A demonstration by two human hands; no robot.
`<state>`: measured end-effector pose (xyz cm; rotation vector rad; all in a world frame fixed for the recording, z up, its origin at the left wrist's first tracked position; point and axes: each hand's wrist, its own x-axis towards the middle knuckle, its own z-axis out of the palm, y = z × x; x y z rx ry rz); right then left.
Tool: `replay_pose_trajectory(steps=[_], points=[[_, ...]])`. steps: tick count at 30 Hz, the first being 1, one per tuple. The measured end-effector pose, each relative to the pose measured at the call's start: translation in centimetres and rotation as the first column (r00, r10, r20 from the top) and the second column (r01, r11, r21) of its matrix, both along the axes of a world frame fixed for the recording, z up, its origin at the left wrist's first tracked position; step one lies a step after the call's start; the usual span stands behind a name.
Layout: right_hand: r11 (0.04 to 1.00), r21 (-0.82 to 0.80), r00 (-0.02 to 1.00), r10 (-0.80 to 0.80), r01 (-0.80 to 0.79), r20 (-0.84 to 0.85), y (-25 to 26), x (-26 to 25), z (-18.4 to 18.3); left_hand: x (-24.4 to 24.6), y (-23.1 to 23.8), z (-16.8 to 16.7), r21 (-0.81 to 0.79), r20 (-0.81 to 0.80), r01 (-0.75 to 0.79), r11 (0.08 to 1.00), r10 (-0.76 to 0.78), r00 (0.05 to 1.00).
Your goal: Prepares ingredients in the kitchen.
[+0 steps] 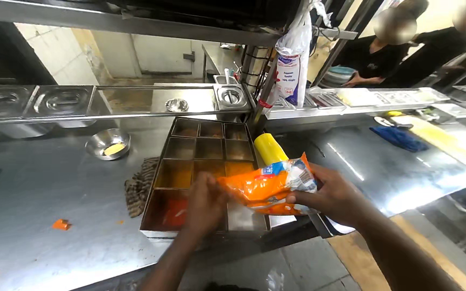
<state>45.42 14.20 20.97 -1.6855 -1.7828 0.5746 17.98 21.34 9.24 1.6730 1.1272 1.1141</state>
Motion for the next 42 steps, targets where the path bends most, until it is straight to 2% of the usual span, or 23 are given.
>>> replay_pose_trajectory(steps=[6, 20, 24, 33, 38, 42], points=[[0.992, 0.129, 1.0, -0.01, 0.009, 0.005, -0.1, -0.3, 1.4, -0.2, 0.2, 1.5, 0.03, 0.089, 0.016, 0.999, -0.018, 0.996], [0.916, 0.401, 1.0, 0.003, 0.005, -0.02, -0.4, -0.3, 4.3, 0.0, 0.3, 4.6, 0.234, 0.091, 0.001, 0.972, -0.023, 0.996], [0.904, 0.427, 0.999, 0.024, -0.001, -0.049, -0.7, -0.9, 5.1, 0.1, -0.2, 5.2, 0.256, 0.158, 0.013, 0.966, -0.055, 0.986], [0.883, 0.469, 0.998, 0.037, -0.006, -0.056, -0.3, -1.3, 5.5, 0.3, -0.5, 5.8, 0.273, 0.202, -0.026, 0.962, -0.03, 0.979], [0.891, 0.453, 1.0, 0.01, -0.008, -0.003, 0.0, -1.0, 5.8, 0.1, -0.5, 5.8, 0.339, 0.188, -0.068, 0.938, 0.003, 0.982], [0.896, 0.443, 0.999, 0.033, -0.024, -0.012, 0.1, -0.8, 5.9, 0.0, -0.8, 6.1, 0.307, 0.175, -0.098, 0.947, 0.046, 0.983]])
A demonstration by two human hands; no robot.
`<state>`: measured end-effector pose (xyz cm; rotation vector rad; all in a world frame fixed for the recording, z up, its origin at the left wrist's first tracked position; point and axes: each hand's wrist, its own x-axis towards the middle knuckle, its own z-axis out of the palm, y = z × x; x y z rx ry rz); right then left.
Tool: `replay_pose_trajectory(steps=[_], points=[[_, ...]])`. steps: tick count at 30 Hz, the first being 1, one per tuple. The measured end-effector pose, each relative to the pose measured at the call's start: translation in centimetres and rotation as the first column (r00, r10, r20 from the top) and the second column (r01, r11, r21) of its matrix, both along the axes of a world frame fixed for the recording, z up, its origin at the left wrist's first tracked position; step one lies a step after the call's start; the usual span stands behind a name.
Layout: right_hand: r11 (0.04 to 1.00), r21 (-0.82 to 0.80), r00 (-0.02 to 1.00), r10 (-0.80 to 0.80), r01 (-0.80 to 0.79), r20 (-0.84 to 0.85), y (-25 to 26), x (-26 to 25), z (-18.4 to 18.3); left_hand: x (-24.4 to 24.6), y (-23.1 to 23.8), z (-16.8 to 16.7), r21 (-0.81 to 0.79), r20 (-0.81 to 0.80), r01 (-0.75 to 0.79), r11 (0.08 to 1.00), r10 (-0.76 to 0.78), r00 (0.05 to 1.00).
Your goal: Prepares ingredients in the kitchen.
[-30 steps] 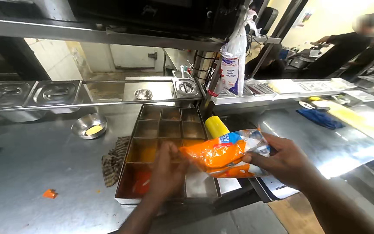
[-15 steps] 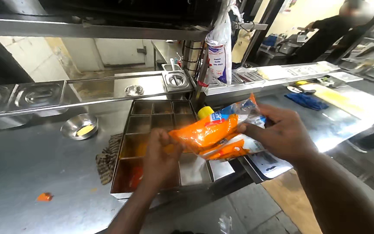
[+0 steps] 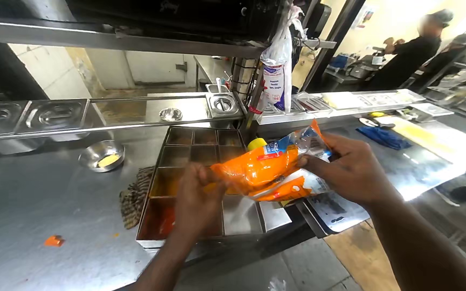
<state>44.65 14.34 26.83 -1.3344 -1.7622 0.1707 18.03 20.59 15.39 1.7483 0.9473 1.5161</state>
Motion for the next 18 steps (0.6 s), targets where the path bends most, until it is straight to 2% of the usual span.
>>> replay_pose_trajectory(steps=[6, 18], points=[[0.998, 0.018, 0.998, 0.066, -0.066, -0.012, 0.13, 0.15, 0.47, 0.15, -0.24, 0.19, -0.004, 0.015, -0.002, 1.0, 0.002, 1.0], [1.0, 0.001, 0.999, 0.015, -0.015, 0.043, 0.3, 0.05, 0.92, -0.02, -0.29, -0.21, 0.008, -0.004, -0.013, 1.0, 0.013, 1.0]])
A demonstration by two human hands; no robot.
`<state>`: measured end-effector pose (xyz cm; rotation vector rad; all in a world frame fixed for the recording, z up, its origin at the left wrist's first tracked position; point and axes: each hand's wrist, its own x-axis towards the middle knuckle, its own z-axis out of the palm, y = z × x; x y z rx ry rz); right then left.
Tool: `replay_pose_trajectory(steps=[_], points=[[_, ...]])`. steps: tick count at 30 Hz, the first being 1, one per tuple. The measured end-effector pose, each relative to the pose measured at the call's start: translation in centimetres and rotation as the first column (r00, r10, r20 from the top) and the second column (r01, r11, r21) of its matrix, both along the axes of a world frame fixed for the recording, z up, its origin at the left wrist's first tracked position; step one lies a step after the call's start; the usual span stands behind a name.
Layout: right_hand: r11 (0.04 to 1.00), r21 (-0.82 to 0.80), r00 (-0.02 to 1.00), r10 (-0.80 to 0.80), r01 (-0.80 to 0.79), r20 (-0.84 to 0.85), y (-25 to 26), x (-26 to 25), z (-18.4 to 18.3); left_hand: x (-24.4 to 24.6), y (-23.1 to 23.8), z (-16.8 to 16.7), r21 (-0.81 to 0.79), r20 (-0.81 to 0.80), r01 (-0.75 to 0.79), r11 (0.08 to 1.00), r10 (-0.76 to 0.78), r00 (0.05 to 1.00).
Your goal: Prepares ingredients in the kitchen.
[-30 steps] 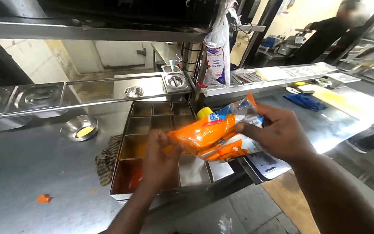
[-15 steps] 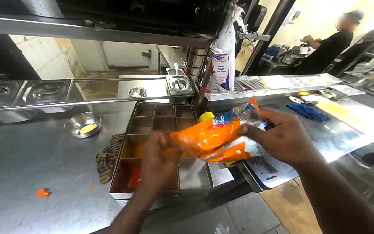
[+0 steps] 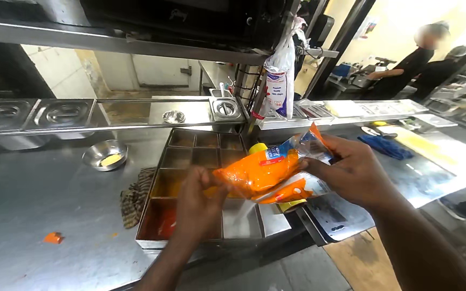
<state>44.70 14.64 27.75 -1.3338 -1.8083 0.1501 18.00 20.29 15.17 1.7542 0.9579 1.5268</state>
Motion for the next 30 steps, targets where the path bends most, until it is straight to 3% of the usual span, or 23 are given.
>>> replay_pose_trajectory(steps=[30], points=[[1.0, -0.01, 1.0, 0.003, -0.003, 0.024, 0.5, 0.2, -1.2, 0.0, 0.0, -0.5, -0.07, 0.011, 0.005, 0.998, -0.004, 1.0]])
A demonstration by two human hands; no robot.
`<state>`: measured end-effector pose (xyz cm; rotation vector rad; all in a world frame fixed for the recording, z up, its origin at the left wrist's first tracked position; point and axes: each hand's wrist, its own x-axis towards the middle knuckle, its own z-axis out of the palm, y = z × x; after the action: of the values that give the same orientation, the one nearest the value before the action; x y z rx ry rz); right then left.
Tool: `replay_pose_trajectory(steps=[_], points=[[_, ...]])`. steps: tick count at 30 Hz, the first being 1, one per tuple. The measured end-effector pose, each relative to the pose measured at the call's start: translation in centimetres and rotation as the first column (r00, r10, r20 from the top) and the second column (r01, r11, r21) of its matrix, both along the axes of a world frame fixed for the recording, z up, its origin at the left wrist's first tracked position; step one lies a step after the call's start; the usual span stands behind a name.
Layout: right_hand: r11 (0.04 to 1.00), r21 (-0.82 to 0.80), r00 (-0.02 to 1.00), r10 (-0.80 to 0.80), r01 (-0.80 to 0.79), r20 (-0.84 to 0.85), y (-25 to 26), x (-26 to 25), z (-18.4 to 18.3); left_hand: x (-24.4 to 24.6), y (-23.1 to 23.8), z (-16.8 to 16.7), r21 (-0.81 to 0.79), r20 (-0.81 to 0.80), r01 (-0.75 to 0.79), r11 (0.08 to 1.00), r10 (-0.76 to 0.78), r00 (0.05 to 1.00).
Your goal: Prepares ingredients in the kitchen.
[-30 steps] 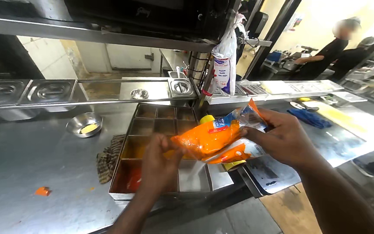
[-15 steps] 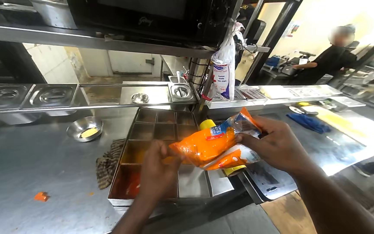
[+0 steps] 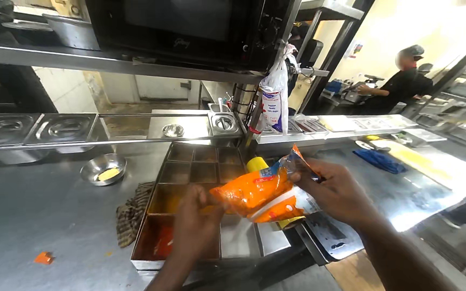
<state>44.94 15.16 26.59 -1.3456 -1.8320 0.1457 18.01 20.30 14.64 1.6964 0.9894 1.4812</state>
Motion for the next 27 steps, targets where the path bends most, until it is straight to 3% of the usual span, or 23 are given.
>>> replay_pose_trajectory(steps=[12, 27], points=[[0.999, 0.016, 0.999, 0.032, -0.031, -0.041, 0.47, 0.35, -1.01, 0.21, 0.25, -0.49, -0.086, -0.026, -0.01, 0.996, 0.008, 1.0], [0.998, 0.053, 0.999, 0.029, -0.031, 0.029, 0.69, -0.04, -0.43, 0.21, 0.11, -0.58, -0.158, -0.001, 0.005, 0.987, -0.006, 1.0]])
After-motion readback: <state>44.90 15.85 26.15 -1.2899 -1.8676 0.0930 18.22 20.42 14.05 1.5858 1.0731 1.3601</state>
